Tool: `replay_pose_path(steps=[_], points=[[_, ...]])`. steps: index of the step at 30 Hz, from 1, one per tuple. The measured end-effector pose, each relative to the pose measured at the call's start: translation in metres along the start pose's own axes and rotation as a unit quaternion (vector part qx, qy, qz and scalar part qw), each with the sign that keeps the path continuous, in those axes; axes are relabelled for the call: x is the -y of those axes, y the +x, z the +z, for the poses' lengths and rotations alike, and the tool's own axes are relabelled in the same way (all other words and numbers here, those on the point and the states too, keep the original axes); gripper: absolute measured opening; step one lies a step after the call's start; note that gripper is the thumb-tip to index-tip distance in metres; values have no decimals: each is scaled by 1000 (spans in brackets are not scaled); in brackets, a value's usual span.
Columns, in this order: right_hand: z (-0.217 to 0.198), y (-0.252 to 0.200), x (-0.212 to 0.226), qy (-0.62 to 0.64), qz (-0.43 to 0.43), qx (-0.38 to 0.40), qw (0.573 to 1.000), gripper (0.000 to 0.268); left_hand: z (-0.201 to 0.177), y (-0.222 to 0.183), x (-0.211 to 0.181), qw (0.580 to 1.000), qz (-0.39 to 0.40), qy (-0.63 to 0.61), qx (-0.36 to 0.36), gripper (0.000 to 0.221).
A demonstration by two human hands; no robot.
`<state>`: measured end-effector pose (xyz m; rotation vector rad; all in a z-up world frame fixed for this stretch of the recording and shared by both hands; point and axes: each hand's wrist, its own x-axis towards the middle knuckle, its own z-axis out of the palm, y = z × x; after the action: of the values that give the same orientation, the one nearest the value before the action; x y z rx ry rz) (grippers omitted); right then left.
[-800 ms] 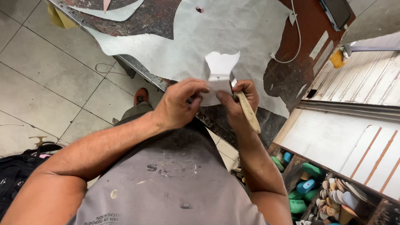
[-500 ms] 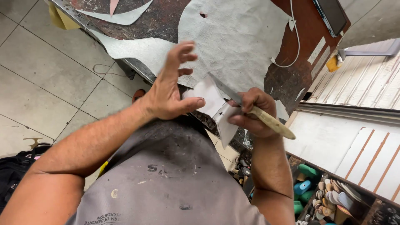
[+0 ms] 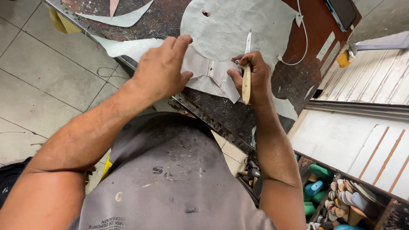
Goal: Tracing a shoe pattern onto material and cutting it out with a precision knife
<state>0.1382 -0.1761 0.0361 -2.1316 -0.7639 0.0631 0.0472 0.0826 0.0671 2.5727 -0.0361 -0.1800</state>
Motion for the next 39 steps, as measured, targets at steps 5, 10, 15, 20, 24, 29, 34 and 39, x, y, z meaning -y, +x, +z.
replay_pose_path(steps=[5, 10, 15, 20, 24, 29, 34, 39], points=[[3, -3, -14, 11, -21, -15, 1000, 45, -1, -4, 42, 985, 20, 148, -86, 74], [13, -8, -32, 39, -23, -42, 998, 43, -7, 10, 45, 971, -91, 219, 23, 76], [14, -8, -33, 61, -5, -58, 996, 42, -14, 30, 49, 981, -104, 131, 93, 52], [17, -2, -23, 66, -9, -53, 996, 43, -53, 45, 40, 957, -124, 221, 139, 54], [21, -2, -25, 37, -28, -63, 997, 46, -63, 74, 27, 981, -39, 187, 25, 67], [19, -2, -22, 37, -22, -65, 997, 44, -18, 126, 7, 995, -87, 48, 24, 39], [18, -1, -27, 48, -6, -82, 995, 44, 20, 165, 27, 992, -3, -32, -118, 57], [11, 5, -23, 104, 26, -83, 991, 34, 28, 181, 56, 989, 60, 22, -134, 9]])
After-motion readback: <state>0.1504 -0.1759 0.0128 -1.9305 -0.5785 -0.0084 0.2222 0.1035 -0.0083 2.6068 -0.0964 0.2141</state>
